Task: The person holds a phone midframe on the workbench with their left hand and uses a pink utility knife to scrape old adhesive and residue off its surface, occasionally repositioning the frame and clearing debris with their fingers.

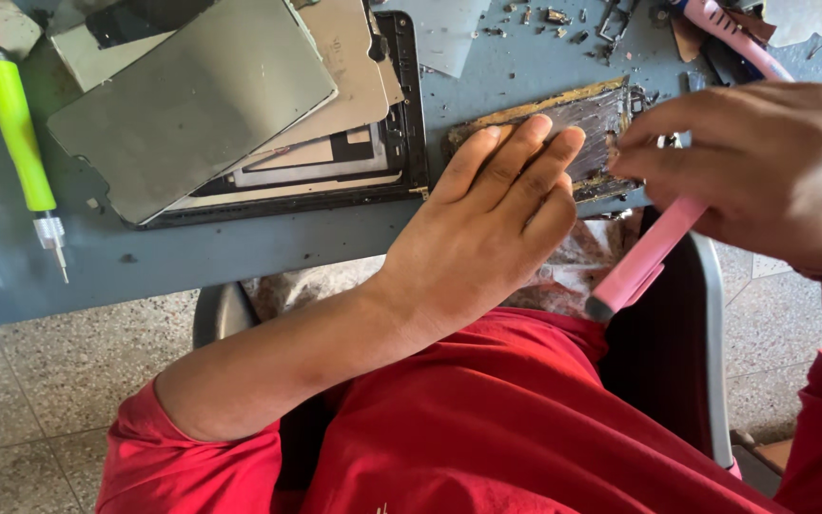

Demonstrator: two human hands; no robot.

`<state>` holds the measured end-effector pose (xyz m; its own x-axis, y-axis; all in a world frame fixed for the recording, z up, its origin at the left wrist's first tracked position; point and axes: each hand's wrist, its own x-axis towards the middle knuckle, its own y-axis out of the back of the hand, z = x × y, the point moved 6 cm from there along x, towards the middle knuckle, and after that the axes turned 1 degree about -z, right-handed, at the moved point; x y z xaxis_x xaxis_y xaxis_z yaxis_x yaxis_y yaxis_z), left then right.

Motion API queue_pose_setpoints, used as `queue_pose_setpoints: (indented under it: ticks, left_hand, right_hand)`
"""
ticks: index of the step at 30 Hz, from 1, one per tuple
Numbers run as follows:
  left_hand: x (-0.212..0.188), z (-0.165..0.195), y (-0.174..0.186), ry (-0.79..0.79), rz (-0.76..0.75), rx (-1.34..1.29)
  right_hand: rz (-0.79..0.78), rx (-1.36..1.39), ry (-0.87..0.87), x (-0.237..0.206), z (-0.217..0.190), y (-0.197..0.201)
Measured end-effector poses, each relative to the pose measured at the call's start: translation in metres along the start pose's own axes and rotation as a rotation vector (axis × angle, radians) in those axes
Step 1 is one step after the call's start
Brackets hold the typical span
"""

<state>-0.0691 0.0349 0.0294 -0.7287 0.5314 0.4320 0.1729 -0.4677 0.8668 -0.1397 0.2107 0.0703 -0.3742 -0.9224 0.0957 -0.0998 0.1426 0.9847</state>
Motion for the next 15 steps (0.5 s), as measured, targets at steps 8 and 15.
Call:
queue_pose_setpoints:
  ticks: [8, 15]
  left_hand:
    - [0.002, 0.000, 0.003, 0.001, 0.019, -0.016]
    - [0.002, -0.001, 0.004, -0.003, 0.031, -0.023]
  right_hand:
    - [-0.218, -0.190, -0.020, 0.017, -0.014, -0.004]
    - [-0.316, -0.360, 0.119, 0.023, -0.023, -0.005]
